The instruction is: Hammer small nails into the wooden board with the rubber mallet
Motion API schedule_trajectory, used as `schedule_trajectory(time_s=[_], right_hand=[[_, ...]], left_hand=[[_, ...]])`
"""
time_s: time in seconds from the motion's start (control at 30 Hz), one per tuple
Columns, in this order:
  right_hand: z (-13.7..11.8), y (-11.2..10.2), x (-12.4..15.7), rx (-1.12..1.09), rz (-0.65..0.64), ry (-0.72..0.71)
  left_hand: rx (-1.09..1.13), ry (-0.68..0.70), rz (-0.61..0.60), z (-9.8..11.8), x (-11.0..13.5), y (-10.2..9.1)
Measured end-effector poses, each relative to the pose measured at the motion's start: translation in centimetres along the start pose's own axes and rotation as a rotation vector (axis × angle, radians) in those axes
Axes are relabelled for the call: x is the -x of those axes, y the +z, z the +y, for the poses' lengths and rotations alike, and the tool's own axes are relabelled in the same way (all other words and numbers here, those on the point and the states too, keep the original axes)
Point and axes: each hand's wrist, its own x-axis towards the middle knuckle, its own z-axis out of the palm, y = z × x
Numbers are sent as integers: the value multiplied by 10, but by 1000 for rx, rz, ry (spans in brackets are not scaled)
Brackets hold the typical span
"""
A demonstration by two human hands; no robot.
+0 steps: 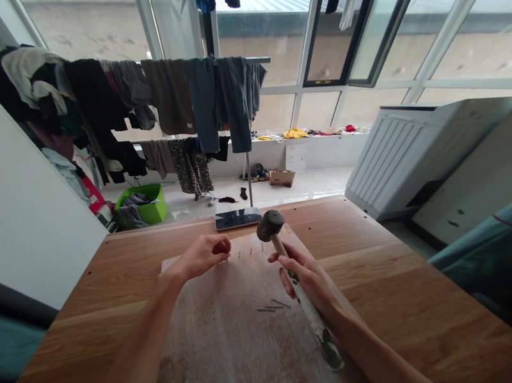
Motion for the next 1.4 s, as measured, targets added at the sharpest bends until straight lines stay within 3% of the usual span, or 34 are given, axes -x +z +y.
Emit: schedule_trajectory(time_s=[0.37, 0.57, 0.77, 1.1, 1.27, 1.4], right_hand=[[-3, 6, 3, 18, -59, 11], [-11, 29, 5, 32, -164, 43], [6, 55, 1, -52, -198, 32], [19, 56, 7, -22, -201, 48], [9, 43, 5, -88, -103, 21], [-4, 27, 0, -76, 85, -40]], left_hand=[[20, -15, -4, -1, 0, 0], [33, -11, 27, -3, 0, 0], [43, 84, 37, -9, -1, 2], [51, 54, 38, -3, 1, 2], [-116, -15, 38, -1, 4, -5], [-293, 69, 6, 32, 7, 0]])
